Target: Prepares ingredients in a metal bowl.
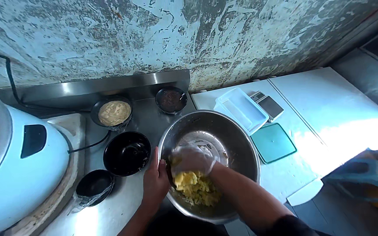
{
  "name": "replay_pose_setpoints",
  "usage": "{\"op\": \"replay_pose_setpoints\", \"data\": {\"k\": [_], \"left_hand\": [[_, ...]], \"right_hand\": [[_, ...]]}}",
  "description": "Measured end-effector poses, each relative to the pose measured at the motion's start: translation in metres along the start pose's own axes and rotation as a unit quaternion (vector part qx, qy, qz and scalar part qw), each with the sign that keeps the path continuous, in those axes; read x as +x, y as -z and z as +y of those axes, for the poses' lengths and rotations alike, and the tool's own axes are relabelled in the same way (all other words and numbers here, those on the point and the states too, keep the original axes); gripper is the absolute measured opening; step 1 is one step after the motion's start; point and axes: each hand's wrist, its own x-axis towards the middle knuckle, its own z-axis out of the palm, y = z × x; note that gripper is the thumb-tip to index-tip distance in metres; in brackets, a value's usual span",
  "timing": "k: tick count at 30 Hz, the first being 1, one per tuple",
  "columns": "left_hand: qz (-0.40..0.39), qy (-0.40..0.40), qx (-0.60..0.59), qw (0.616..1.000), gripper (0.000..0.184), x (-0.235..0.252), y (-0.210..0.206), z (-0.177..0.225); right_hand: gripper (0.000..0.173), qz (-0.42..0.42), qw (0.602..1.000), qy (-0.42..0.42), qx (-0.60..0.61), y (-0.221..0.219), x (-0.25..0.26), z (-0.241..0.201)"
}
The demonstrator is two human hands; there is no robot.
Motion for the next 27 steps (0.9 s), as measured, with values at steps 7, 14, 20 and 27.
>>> {"op": "replay_pose_setpoints", "data": {"k": [7,14,20,27], "left_hand": [[-0.001,0.025,0.034,0.999,0.052,0.000,-0.001,0.009],[0.001,0.009,0.035,0.999,0.054,0.001,-0.004,0.010],[0.017,0.003,0.029,0.999,0.054,-0.001,-0.007,0.011],[0.028,-0.001,0.039,0.999,0.053,-0.001,-0.008,0.009]], "right_hand": [[0.049,0.081,0.980,-0.105,-0.146,-0.033,-0.113,0.078],[0.029,0.295,0.846,-0.261,0.360,0.011,-0.145,0.086],[0.071,0.267,0.742,-0.440,0.428,-0.038,-0.111,0.116],[0.056,0.298,0.587,-0.245,0.712,-0.044,-0.057,0.084]]}}
